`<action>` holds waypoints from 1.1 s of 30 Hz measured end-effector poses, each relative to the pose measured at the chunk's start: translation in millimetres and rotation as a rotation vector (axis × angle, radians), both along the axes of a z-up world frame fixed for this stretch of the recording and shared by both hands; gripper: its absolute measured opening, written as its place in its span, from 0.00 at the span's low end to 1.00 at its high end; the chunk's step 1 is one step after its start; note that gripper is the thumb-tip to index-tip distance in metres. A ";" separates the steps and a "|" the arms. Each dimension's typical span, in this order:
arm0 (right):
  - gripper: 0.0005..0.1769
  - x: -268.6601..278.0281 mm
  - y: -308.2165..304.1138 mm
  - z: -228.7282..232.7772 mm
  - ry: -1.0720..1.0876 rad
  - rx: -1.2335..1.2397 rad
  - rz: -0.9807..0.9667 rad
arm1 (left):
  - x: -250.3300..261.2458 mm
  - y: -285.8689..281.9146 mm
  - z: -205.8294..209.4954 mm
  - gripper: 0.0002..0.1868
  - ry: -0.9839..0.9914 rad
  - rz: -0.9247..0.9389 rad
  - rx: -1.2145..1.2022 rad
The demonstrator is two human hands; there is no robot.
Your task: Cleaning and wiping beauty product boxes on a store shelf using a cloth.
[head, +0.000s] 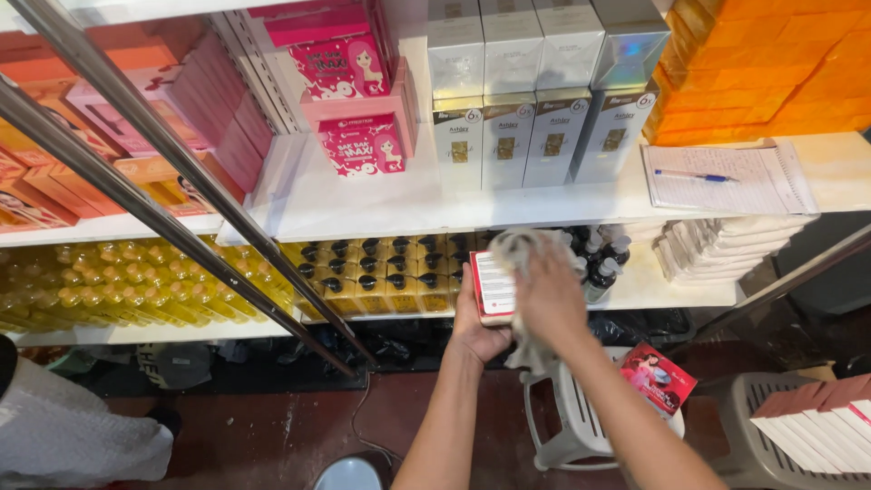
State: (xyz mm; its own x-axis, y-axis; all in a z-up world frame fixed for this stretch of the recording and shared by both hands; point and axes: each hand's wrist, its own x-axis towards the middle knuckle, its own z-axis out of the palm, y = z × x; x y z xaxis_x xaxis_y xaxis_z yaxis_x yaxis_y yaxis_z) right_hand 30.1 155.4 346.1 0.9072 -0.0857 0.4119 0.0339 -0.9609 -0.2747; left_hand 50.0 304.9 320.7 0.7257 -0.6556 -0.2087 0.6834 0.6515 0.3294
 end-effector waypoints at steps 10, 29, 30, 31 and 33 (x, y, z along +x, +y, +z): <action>0.18 -24.3 -35.5 89.5 0.064 0.420 -0.198 | 5.8 11.1 23.6 0.55 0.000 -0.076 0.021; 0.24 -13.4 -43.8 34.3 0.156 0.290 -0.125 | -4.8 11.0 19.1 0.57 -0.041 -0.116 0.147; 0.22 -18.0 -53.2 41.3 0.220 0.396 -0.194 | -6.1 12.6 19.4 0.57 -0.068 -0.126 0.118; 0.22 -21.0 -52.6 47.2 0.222 0.397 -0.196 | -4.9 13.4 16.9 0.57 -0.066 -0.129 0.118; 0.20 -27.4 -53.7 60.0 0.113 0.390 -0.185 | -2.7 12.3 12.1 0.58 -0.099 -0.125 0.067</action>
State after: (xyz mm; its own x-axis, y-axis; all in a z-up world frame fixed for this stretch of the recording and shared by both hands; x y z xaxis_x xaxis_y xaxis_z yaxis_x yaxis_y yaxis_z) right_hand 2.7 101.7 406.1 0.8994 -0.3805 0.2153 -0.1803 -0.7715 -0.6101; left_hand 47.2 317.2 332.8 0.6587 -0.7289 -0.1865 0.7195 0.5378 0.4394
